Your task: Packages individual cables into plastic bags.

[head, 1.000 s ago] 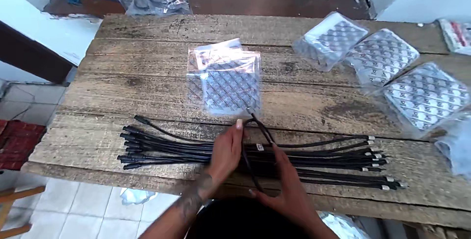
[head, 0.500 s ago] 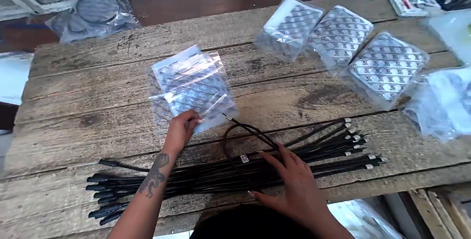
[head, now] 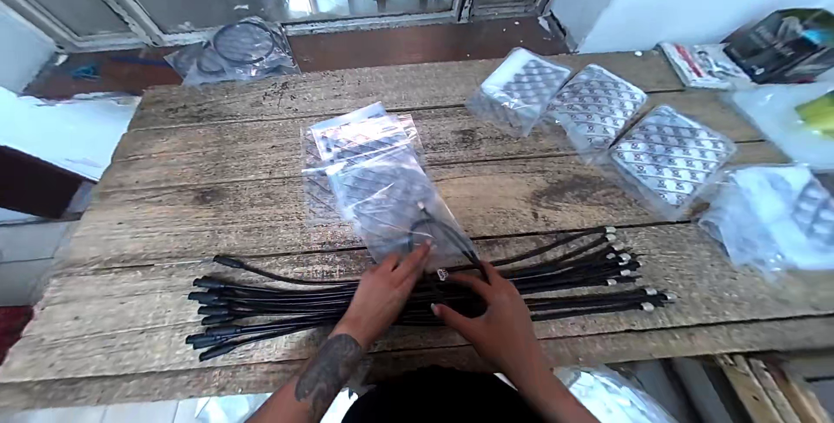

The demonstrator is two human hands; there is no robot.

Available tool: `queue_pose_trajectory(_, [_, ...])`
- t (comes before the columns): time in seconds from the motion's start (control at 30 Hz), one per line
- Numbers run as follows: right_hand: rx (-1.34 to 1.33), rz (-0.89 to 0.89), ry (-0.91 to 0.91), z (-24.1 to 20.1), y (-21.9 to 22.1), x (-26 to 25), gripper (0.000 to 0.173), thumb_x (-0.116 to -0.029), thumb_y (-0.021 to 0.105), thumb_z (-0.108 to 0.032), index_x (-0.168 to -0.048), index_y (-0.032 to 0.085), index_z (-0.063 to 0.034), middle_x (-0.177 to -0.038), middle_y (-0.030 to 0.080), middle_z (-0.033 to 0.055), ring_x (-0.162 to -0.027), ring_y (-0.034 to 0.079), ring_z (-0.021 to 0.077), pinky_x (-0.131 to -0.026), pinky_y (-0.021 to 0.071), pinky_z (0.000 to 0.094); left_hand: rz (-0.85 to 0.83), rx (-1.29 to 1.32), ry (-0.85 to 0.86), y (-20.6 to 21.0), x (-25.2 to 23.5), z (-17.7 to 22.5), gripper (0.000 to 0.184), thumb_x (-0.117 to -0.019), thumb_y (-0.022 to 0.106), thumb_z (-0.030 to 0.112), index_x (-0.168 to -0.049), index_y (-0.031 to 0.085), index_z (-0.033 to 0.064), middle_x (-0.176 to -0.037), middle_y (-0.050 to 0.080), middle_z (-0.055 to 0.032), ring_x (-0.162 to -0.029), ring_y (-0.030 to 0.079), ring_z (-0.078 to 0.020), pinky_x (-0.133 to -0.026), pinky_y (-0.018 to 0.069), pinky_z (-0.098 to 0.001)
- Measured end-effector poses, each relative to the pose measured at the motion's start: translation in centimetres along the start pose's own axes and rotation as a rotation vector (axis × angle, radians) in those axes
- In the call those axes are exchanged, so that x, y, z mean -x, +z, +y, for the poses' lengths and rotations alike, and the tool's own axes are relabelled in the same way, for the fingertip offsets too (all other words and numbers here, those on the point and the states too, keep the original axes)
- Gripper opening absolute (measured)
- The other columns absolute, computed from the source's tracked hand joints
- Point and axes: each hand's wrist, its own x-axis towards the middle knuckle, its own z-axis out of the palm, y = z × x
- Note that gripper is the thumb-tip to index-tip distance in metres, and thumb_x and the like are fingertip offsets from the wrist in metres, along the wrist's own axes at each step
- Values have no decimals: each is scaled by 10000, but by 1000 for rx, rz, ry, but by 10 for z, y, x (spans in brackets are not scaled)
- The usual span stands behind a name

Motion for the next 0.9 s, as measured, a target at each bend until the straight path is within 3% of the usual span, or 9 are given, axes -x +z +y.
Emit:
queue_pose_trajectory(0.17, [-11,117,8,-10,18,16,447,-794,776,-321,-1078,757,23,-1131,705,274,-1097,650,484,-944,473,667,22,225,94,-14,1,60,483,-895,629,-57,-1346,668,112,-1413,631,-64,-894,716,-242,-660,596,-365])
queue_pose_trajectory(0.2, [-19,139,34,-5,24,12,521,-819,767,-308,-1175,708,68,-1175,684,297,-1146,632,487,-988,462,663,88,277,45,-15,10,70,464,-921,615,-35,-1353,659,131,-1367,650,-103,-914,710,-268,-698,602,-376])
queue_pose_trajectory(0.27, [-47,185,96,6,38,5,795,-787,760,-527,-1345,632,24,-1351,593,320,-1272,565,483,-1068,427,643,158,406,-278,-14,31,84,302,-931,654,41,-1229,702,57,-1201,685,-211,-991,713,-354,-814,616,-445])
queue_pose_trajectory(0.37, [-16,143,240,1,48,7,956,-696,788,-688,-1414,600,-85,-1483,481,306,-1350,481,492,-1118,374,638,-193,632,-840,-6,51,81,309,-981,641,237,-1120,687,-35,-1027,694,-196,-953,693,-291,-890,562,-458])
queue_pose_trajectory(0.47, [100,80,290,-10,52,4,1026,-679,773,-733,-1468,559,-113,-1578,335,332,-1408,379,534,-1147,283,671,-591,878,-713,-9,55,93,342,-1021,548,241,-1037,710,-61,-951,714,-209,-943,696,-312,-905,533,-508])
queue_pose_trajectory(0.57, [85,0,168,-1,54,2,1103,-704,762,-741,-1499,490,-26,-1605,188,399,-1474,251,562,-1210,230,622,-673,877,-730,-9,60,87,357,-1029,532,262,-1067,705,-47,-1000,704,-215,-992,682,-329,-938,515,-530])
queue_pose_trajectory(0.67, [-4,-69,-200,28,49,36,696,-902,686,-550,-1365,642,-33,-1580,313,368,-1492,267,534,-1217,287,583,-632,844,-813,-6,76,76,358,-1010,567,301,-1063,719,-19,-998,712,-188,-987,686,-307,-937,519,-522])
queue_pose_trajectory(0.77, [72,-79,-546,66,46,59,239,-978,653,-209,-1177,755,-122,-1440,568,259,-1392,481,470,-1129,436,578,-631,836,-807,-8,85,70,397,-1023,569,339,-1057,712,-29,-1009,705,-196,-998,679,-306,-954,513,-509])
queue_pose_trajectory(0.9, [266,102,-691,73,53,56,378,-833,697,0,-1170,764,-160,-1084,730,217,-1070,703,401,-953,565,532,-679,797,-692,-12,86,77,388,-1027,573,313,-1056,715,-47,-1034,708,-214,-1027,677,-327,-972,501,-503])
